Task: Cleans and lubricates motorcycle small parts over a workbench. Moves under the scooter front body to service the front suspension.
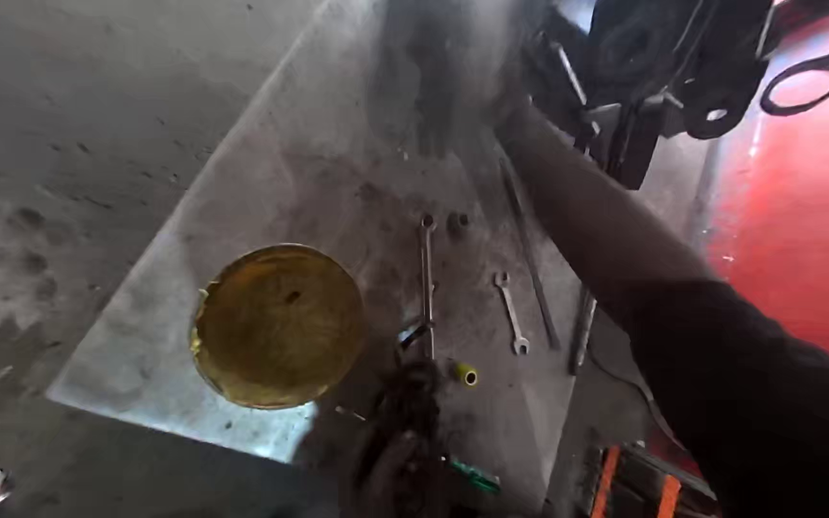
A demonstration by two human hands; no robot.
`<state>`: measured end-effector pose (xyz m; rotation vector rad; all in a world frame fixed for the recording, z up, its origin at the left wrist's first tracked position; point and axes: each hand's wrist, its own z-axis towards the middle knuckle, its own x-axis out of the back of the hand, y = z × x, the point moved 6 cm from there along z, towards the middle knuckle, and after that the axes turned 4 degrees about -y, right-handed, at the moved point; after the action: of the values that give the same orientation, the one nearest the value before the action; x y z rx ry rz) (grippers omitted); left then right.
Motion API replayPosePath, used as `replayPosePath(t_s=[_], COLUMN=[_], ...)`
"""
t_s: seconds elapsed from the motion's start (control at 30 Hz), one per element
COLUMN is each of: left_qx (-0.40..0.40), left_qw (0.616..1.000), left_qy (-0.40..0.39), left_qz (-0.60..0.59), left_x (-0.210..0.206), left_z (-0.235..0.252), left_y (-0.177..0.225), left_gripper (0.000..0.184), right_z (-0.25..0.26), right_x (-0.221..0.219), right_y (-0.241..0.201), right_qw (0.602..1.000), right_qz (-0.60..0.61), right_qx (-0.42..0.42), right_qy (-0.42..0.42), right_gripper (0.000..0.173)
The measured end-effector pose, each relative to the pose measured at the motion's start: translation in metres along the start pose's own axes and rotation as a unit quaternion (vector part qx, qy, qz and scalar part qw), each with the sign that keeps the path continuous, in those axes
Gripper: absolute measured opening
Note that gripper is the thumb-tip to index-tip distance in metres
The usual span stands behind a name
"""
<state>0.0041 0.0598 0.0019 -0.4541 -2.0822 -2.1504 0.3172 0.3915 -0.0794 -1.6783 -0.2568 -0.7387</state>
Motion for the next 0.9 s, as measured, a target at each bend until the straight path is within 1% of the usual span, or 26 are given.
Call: replayPosePath(t_s=[0.03,0.07,0.1,0.17,0.2,0.23,0.3,0.33,0.37,0.4,0.47,0.5,0.53,0.57,0.6,0.63,0.67,0.7,0.73,0.77,0.83,0.9], left_qx=[-0.006,-0.013,-0.022,-0.042,-0.046,-0.042,-0.003,0.017,0.017,-0.002,-0.036,-0.031,-0.006,0.044,0.097,0.136,0.146,0.129,0.103,0.081,0.058,0.055], left_qw=[1.0,0.999,0.998,0.993,0.99,0.985,0.963,0.949,0.941,0.94,0.949,0.959,0.969,0.973,0.969,0.96,0.953,0.951,0.949,0.947,0.942,0.939], left_qy=[0.019,0.042,0.058,0.063,0.048,0.018,-0.081,-0.122,-0.14,-0.143,-0.143,-0.151,-0.168,-0.198,-0.225,-0.24,-0.24,-0.231,-0.218,-0.207,-0.195,-0.188], left_qz=[-0.008,0.002,0.026,0.089,0.123,0.164,0.257,0.29,0.307,0.31,0.278,0.24,0.183,0.107,0.024,-0.053,-0.112,-0.161,-0.204,-0.233,-0.267,-0.283], left_x=[0.006,0.009,0.009,0.0,-0.006,-0.014,-0.029,-0.034,-0.036,-0.036,-0.035,-0.033,-0.033,-0.033,-0.035,-0.036,-0.036,-0.034,-0.03,-0.023,-0.008,0.005], left_z=[-0.003,-0.006,-0.008,-0.002,0.005,0.013,0.023,0.023,0.02,0.013,-0.003,-0.01,-0.016,-0.019,-0.022,-0.025,-0.027,-0.029,-0.031,-0.033,-0.032,-0.032], left_y=[-0.001,-0.002,-0.002,-0.005,-0.006,-0.006,-0.006,-0.002,0.004,0.013,0.029,0.032,0.031,0.025,0.017,0.012,0.011,0.015,0.021,0.026,0.035,0.041], left_gripper=[0.027,0.026,0.026,0.025,0.026,0.031,0.047,0.052,0.054,0.05,0.041,0.037,0.034,0.035,0.04,0.045,0.048,0.047,0.043,0.04,0.033,0.028], right_z=[-0.033,-0.074,-0.125,-0.224,-0.271,-0.311,-0.366,-0.38,-0.388,-0.392,-0.397,-0.398,-0.4,-0.405,-0.411,-0.417,-0.423,-0.428,-0.433,-0.437,-0.441,-0.445], right_x=[0.012,0.026,0.038,0.05,0.051,0.049,0.043,0.038,0.033,0.028,0.027,0.03,0.033,0.037,0.039,0.041,0.041,0.042,0.043,0.045,0.048,0.049], right_y=[-0.004,-0.017,-0.035,-0.048,-0.047,-0.043,-0.034,-0.029,-0.022,-0.016,-0.006,-0.004,-0.002,-0.002,-0.004,-0.01,-0.021,-0.033,-0.043,-0.052,-0.067,-0.077], right_qw=[0.995,0.988,0.984,0.985,0.984,0.982,0.972,0.964,0.956,0.951,0.961,0.969,0.976,0.978,0.968,0.944,0.914,0.886,0.869,0.864,0.874,0.886], right_qz=[-0.063,-0.108,-0.138,-0.122,-0.099,-0.092,-0.136,-0.163,-0.186,-0.196,-0.162,-0.12,-0.055,0.031,0.133,0.238,0.331,0.396,0.433,0.446,0.43,0.411], right_qx=[0.072,0.109,0.111,0.113,0.132,0.138,0.096,0.079,0.072,0.074,0.073,0.035,-0.024,-0.08,-0.135,-0.176,-0.198,-0.203,-0.197,-0.183,-0.147,-0.101], right_qy=[-0.004,-0.014,-0.036,-0.055,-0.068,-0.094,-0.165,-0.196,-0.217,-0.226,-0.213,-0.213,-0.21,-0.19,-0.166,-0.144,-0.13,-0.128,-0.135,-0.146,-0.172,-0.191], right_gripper=[0.032,0.032,0.032,0.028,0.026,0.026,0.036,0.04,0.04,0.039,0.035,0.035,0.034,0.033,0.03,0.028,0.026,0.025,0.024,0.024,0.026,0.028])
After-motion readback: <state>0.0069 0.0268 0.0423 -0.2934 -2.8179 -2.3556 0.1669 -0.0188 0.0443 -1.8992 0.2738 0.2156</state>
